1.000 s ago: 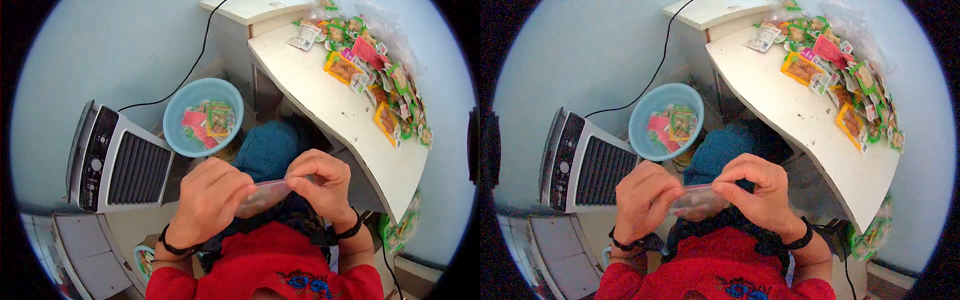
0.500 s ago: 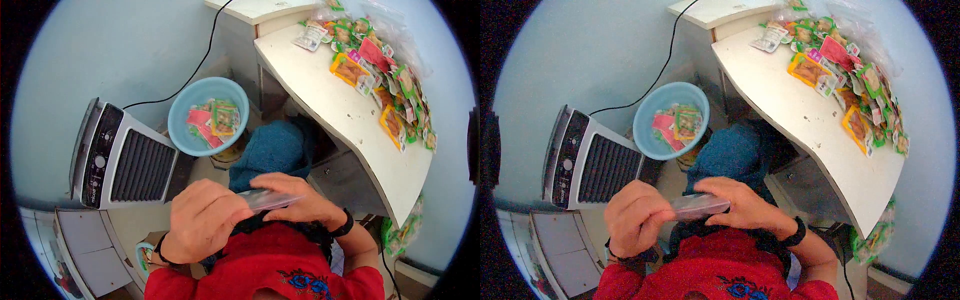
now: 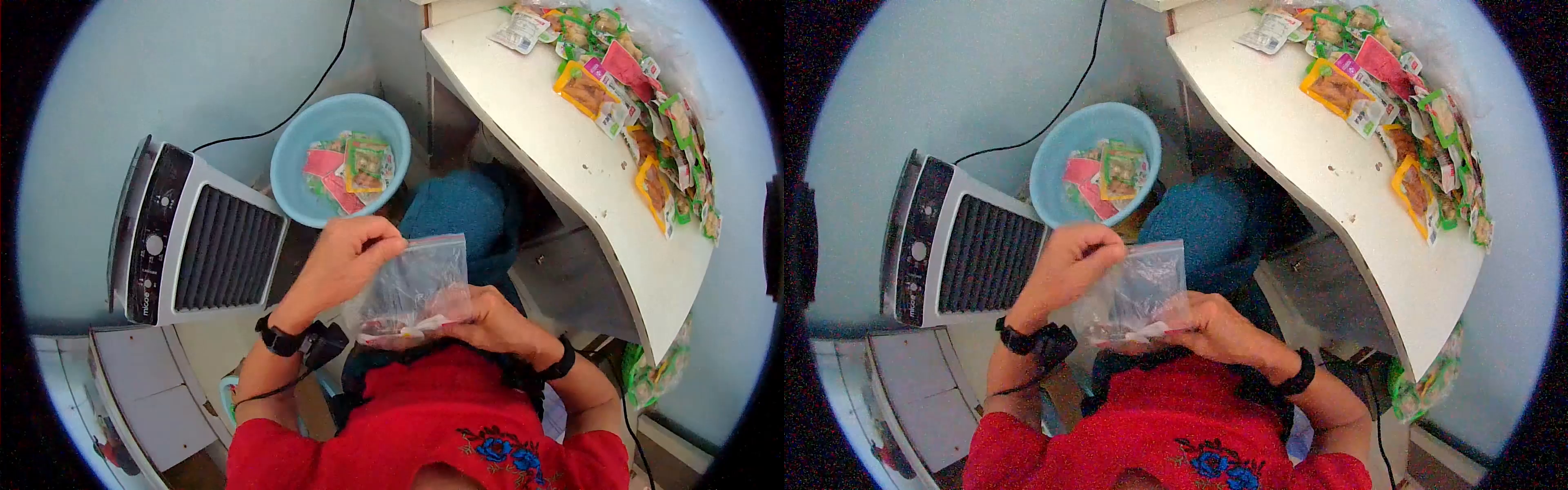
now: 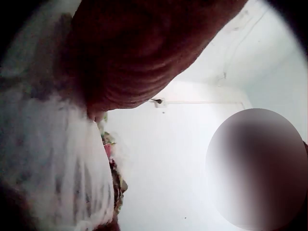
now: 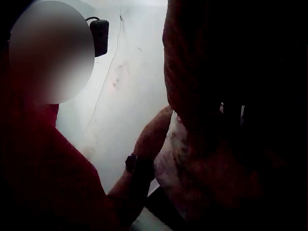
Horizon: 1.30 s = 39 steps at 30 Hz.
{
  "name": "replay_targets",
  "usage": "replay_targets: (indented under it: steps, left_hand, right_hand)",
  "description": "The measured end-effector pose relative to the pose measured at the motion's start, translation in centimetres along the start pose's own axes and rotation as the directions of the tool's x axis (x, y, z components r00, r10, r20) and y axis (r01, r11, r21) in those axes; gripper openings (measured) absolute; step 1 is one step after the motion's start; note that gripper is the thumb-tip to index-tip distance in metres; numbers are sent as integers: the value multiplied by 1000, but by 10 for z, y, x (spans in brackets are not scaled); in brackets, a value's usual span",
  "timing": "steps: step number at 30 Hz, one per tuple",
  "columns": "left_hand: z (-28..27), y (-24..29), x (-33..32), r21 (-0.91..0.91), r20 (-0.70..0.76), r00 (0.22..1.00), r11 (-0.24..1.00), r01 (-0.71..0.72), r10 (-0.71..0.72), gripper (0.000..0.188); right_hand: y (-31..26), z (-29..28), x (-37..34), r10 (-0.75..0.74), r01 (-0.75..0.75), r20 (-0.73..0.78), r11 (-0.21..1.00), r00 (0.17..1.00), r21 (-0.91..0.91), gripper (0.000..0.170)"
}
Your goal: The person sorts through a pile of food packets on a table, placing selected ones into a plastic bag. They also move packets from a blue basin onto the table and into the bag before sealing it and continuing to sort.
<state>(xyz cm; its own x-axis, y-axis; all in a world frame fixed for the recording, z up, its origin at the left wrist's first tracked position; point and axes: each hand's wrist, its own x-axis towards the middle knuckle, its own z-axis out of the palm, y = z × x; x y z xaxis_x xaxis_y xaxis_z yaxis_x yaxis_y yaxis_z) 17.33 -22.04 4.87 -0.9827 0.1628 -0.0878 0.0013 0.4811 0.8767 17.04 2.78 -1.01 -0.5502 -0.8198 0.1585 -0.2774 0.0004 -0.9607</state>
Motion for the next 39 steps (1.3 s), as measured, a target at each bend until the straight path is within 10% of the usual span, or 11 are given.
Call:
replay_targets:
  steps: [6,9,14,21,26,32,35,39]
  left_hand:
    - [33,-57,-5,-266,335,882,864,427,-333,16]
    - [60,-76,-22,-362,273,951,901,240,-143,12]
    - [60,-63,-36,-201,211,954,945,256,-213,11]
    - [70,-63,-37,50,155,987,998,30,-38,13]
    - [66,-57,-40,128,146,987,988,-91,72,13]
    - [64,-82,-38,-283,176,980,958,-44,97,20]
    - [43,-67,-42,-530,382,820,625,573,-427,47]
    - [40,-71,-41,-927,372,927,39,374,-51,95]
  right_hand:
    - [2,-3,-9,79,-76,66,996,995,-41,24]
    - [0,-4,-15,154,-153,55,988,987,-12,26]
    - [-2,-18,-26,295,-320,-150,928,944,-191,62]
    - [-5,-23,-9,110,-125,-65,937,992,-327,85]
    - [3,-18,-5,130,-114,34,946,991,-304,23]
    - [-4,-11,-2,325,-325,-102,946,940,20,21]
    - [5,-11,1,469,-371,-191,841,862,393,21]
    - [2,-19,25,507,-268,-313,776,803,570,22]
